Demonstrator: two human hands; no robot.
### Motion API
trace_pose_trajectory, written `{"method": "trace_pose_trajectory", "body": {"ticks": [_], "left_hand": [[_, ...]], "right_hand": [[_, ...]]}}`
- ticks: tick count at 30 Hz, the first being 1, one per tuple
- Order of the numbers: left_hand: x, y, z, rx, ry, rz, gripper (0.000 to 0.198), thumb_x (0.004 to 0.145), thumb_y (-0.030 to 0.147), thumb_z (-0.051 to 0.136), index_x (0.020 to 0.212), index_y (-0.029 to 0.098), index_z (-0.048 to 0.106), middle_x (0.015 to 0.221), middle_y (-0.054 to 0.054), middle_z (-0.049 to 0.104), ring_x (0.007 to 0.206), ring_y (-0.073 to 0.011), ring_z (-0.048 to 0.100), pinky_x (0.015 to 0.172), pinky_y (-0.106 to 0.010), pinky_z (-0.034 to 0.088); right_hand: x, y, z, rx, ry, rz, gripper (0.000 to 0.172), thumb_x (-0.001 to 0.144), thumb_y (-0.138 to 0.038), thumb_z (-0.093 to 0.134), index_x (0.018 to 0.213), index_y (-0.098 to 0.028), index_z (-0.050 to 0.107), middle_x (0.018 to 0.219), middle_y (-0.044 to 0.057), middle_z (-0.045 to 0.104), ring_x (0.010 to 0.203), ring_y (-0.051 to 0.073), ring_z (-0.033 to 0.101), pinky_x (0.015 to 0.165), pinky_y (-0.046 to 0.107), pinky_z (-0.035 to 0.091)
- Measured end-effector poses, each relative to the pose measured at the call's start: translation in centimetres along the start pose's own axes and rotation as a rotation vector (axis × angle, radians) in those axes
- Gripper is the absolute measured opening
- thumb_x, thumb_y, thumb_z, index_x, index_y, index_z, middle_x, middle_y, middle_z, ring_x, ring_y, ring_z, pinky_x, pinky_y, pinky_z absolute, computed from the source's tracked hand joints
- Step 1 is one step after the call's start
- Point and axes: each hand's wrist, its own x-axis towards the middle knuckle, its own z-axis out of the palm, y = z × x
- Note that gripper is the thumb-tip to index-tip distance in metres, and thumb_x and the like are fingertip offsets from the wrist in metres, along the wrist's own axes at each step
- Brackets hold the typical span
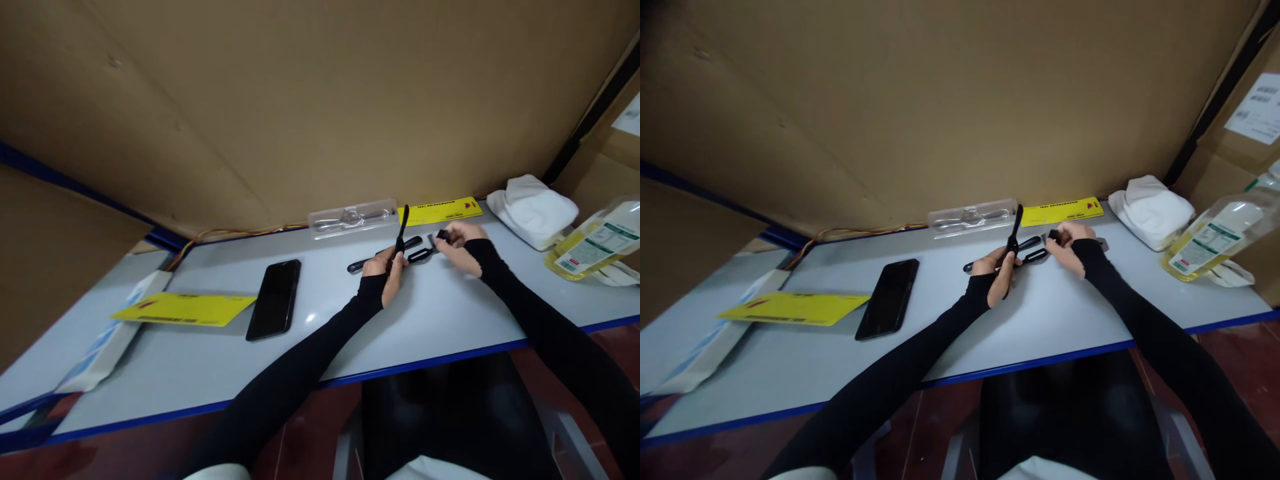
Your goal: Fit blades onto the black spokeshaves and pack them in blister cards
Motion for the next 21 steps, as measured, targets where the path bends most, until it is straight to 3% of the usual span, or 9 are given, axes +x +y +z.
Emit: {"method": "trace_pose_trajectory", "body": {"ticks": [2,4,5,9,12,15,18,21], "left_hand": [[0.9,-0.8,-0.7,0.106,0.003,0.014,0.039,0.107,0.038,0.045,0.106,0.018,0.078,0.083,-0.006,0.075,0.064,-0.0182,0.066,0.069,-0.03,0.052],[2.1,-1.9,-1.6,0.243,0.018,0.073,0.035,0.104,0.034,0.049,0.111,0.018,0.079,0.097,-0.009,0.076,0.076,-0.0213,0.069,0.076,-0.032,0.053],[2.7,-2.5,-2.0,0.308,0.02,0.101,0.034,0.103,0.033,0.051,0.113,0.018,0.079,0.103,-0.011,0.075,0.082,-0.023,0.069,0.079,-0.033,0.053],[4.6,-5.1,-3.5,0.441,-0.081,0.173,0.035,0.101,0.038,0.055,0.114,0.021,0.082,0.106,-0.013,0.074,0.099,-0.0293,0.066,0.09,-0.038,0.054],[5.3,-6.3,-3.8,0.437,-0.158,0.201,0.033,0.1,0.036,0.056,0.111,0.021,0.083,0.105,-0.013,0.076,0.104,-0.0299,0.064,0.102,-0.041,0.051],[5.5,-6.6,-3.7,0.419,-0.134,0.205,0.034,0.099,0.037,0.057,0.113,0.019,0.082,0.109,-0.014,0.076,0.099,-0.0284,0.066,0.101,-0.041,0.053],[5.7,-6.4,-3.5,0.404,-0.085,0.192,0.032,0.097,0.034,0.061,0.114,0.016,0.081,0.107,-0.014,0.078,0.087,-0.0266,0.068,0.094,-0.042,0.055],[5.7,-5.8,-3.1,0.401,-0.115,0.181,0.024,0.095,0.026,0.062,0.099,0.013,0.082,0.098,-0.015,0.079,0.081,-0.0254,0.07,0.089,-0.04,0.055]], "right_hand": [[1.2,1.5,-2.2,-0.29,0.049,-0.061,0.027,0.076,-0.039,0.076,0.068,-0.022,0.056,0.064,0.0,0.063,0.056,0.013,0.053,0.051,0.026,0.044],[2.3,3.3,-4.2,-0.343,-0.084,-0.011,0.03,0.073,-0.039,0.079,0.06,-0.022,0.058,0.058,0.002,0.063,0.053,0.014,0.053,0.05,0.028,0.041],[2.8,4.2,-5.0,-0.386,-0.215,0.032,0.029,0.073,-0.039,0.079,0.059,-0.022,0.059,0.057,0.002,0.063,0.053,0.014,0.053,0.05,0.028,0.04],[3.4,6.2,-6.6,-0.418,-0.384,0.072,0.022,0.072,-0.036,0.081,0.062,-0.021,0.068,0.06,0.003,0.069,0.053,0.016,0.057,0.052,0.029,0.042],[3.1,6.0,-6.7,-0.437,-0.36,0.102,0.02,0.073,-0.038,0.083,0.077,-0.022,0.073,0.068,0.003,0.074,0.058,0.017,0.063,0.057,0.029,0.045],[2.9,5.4,-6.6,-0.465,-0.291,0.124,0.023,0.076,-0.037,0.083,0.088,-0.022,0.071,0.073,0.002,0.076,0.062,0.016,0.065,0.061,0.029,0.047],[3.0,5.0,-6.4,-0.512,-0.253,0.086,0.02,0.077,-0.036,0.082,0.084,-0.022,0.07,0.071,0.002,0.074,0.062,0.017,0.062,0.062,0.03,0.044],[3.2,5.6,-6.3,-0.568,-0.204,0.008,0.02,0.075,-0.038,0.082,0.074,-0.023,0.067,0.067,0.005,0.07,0.062,0.019,0.06,0.063,0.035,0.043]]}}
